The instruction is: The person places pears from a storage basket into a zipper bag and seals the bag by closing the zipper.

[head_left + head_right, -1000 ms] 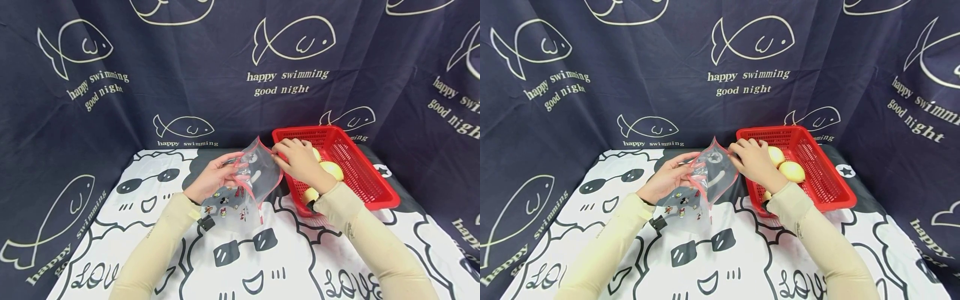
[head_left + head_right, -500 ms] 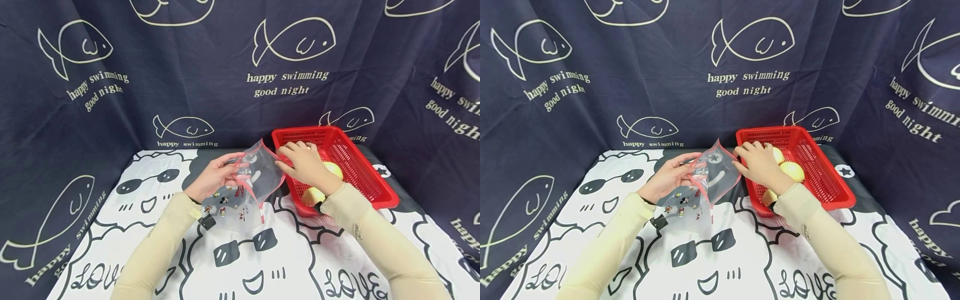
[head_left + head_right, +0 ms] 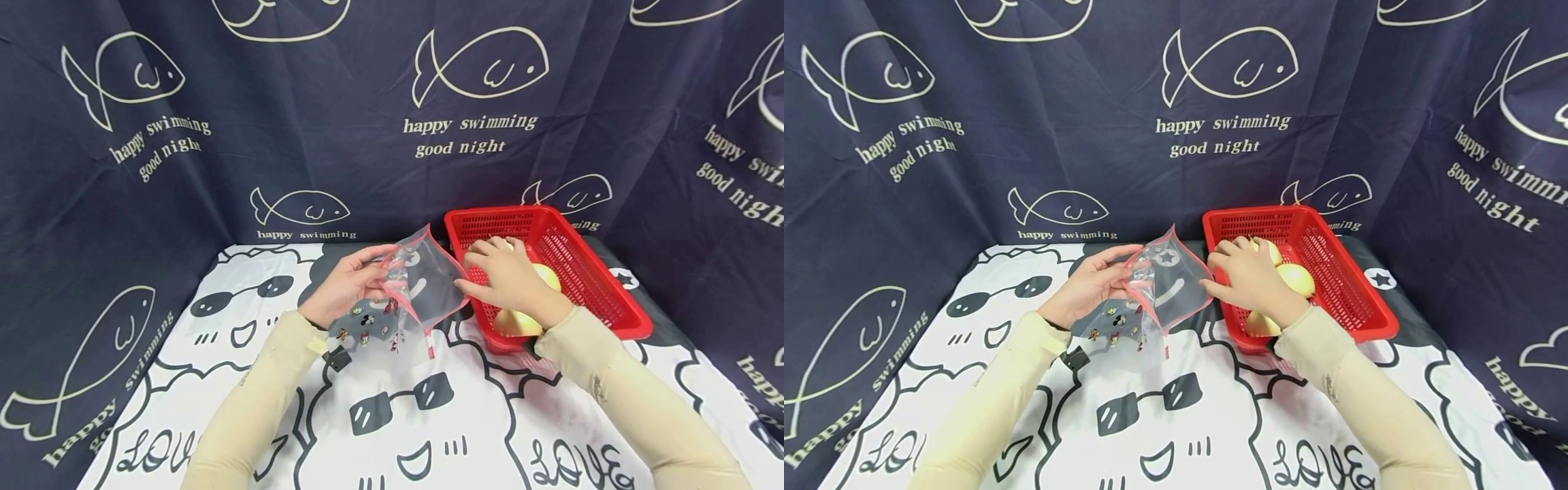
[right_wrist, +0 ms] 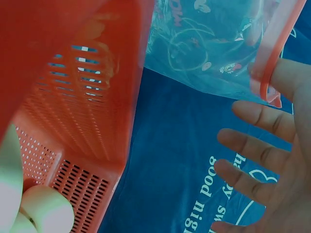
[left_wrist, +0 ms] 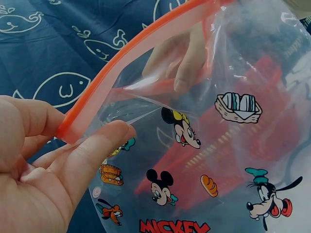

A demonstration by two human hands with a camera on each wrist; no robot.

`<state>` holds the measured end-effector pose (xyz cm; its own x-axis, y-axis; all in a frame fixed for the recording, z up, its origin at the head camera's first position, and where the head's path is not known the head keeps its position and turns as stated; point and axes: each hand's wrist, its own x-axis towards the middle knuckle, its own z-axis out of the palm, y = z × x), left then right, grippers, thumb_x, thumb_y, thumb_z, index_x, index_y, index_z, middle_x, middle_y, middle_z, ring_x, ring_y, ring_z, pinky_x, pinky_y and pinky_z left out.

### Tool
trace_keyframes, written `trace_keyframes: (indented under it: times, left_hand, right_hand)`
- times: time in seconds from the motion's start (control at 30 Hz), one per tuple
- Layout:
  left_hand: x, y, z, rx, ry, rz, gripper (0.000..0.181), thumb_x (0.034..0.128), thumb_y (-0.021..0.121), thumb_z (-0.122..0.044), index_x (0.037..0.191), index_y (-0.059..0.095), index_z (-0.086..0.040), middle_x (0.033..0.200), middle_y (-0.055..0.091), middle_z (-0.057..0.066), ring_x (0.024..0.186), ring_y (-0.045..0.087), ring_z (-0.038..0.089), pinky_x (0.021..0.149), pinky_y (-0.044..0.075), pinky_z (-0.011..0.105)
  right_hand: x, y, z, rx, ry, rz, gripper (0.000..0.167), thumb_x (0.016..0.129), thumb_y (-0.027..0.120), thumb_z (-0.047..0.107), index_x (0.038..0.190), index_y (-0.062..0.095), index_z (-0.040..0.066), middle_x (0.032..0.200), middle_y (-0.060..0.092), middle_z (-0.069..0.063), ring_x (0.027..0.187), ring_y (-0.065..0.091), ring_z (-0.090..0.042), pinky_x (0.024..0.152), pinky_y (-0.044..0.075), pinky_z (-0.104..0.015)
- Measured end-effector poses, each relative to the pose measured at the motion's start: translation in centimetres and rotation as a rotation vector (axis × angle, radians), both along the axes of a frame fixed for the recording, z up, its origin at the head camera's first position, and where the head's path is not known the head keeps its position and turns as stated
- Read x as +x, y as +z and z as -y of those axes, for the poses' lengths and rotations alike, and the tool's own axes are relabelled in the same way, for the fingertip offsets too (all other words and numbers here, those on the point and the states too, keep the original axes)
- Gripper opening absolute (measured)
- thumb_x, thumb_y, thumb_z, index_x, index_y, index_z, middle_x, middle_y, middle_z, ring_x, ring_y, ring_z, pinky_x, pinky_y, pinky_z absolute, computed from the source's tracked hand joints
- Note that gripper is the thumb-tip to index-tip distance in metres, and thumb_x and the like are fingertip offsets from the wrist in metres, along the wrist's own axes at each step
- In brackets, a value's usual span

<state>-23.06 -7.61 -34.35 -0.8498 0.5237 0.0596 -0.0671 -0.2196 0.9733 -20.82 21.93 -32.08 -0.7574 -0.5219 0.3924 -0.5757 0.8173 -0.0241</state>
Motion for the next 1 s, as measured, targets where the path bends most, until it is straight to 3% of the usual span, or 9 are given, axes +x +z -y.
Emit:
trace_keyframes:
  times: [0.17,0.4,0.57,0.8,1.0]
  left_hand:
    - [-0.1,0.1,0.4,-0.006,0.002,0.009,0.052,0.0955,0.048,0.008,0.147,0.045,0.000,0.130,0.061,0.021,0.093,0.073,0.022,0.066,0.058,0.027]
    - [-0.1,0.1,0.9,-0.039,0.035,-0.025,0.050,0.0960,0.050,0.006,0.145,0.044,0.005,0.112,0.065,0.000,0.070,0.067,0.011,0.071,0.059,0.029]
    - [-0.2,0.1,1.1,-0.023,0.035,-0.028,0.050,0.0934,0.048,0.010,0.144,0.045,0.007,0.104,0.061,0.006,0.071,0.068,0.012,0.076,0.059,0.034]
    - [-0.1,0.2,1.1,-0.024,0.038,-0.035,0.050,0.0931,0.047,0.011,0.143,0.043,0.011,0.130,0.058,0.010,0.076,0.071,0.013,0.078,0.059,0.035]
    - [-0.2,-0.1,1.2,-0.047,0.020,-0.052,0.051,0.0910,0.048,0.012,0.142,0.044,0.012,0.113,0.062,0.006,0.076,0.069,0.013,0.078,0.059,0.033]
  right_hand:
    - [-0.1,-0.2,0.0,-0.024,0.047,-0.042,0.021,0.083,0.074,0.030,0.088,0.066,0.011,0.104,0.064,-0.012,0.099,0.054,-0.035,0.090,0.036,-0.062]
    - [-0.2,-0.3,-0.3,-0.063,0.056,-0.069,0.017,0.082,0.077,0.023,0.089,0.066,0.013,0.102,0.065,-0.011,0.100,0.054,-0.036,0.092,0.035,-0.063]
    - [-0.1,-0.3,-0.7,-0.090,0.076,-0.089,0.015,0.081,0.076,0.021,0.089,0.065,0.015,0.099,0.064,-0.009,0.098,0.054,-0.035,0.091,0.034,-0.063]
    - [0.0,-0.3,-1.2,-0.084,0.059,-0.086,0.015,0.080,0.076,0.016,0.090,0.065,0.015,0.102,0.064,-0.010,0.099,0.054,-0.035,0.091,0.032,-0.063]
    - [0.0,-0.3,-1.5,-0.089,0.052,-0.081,0.015,0.081,0.075,0.017,0.092,0.065,0.014,0.104,0.064,-0.011,0.100,0.053,-0.034,0.092,0.032,-0.064]
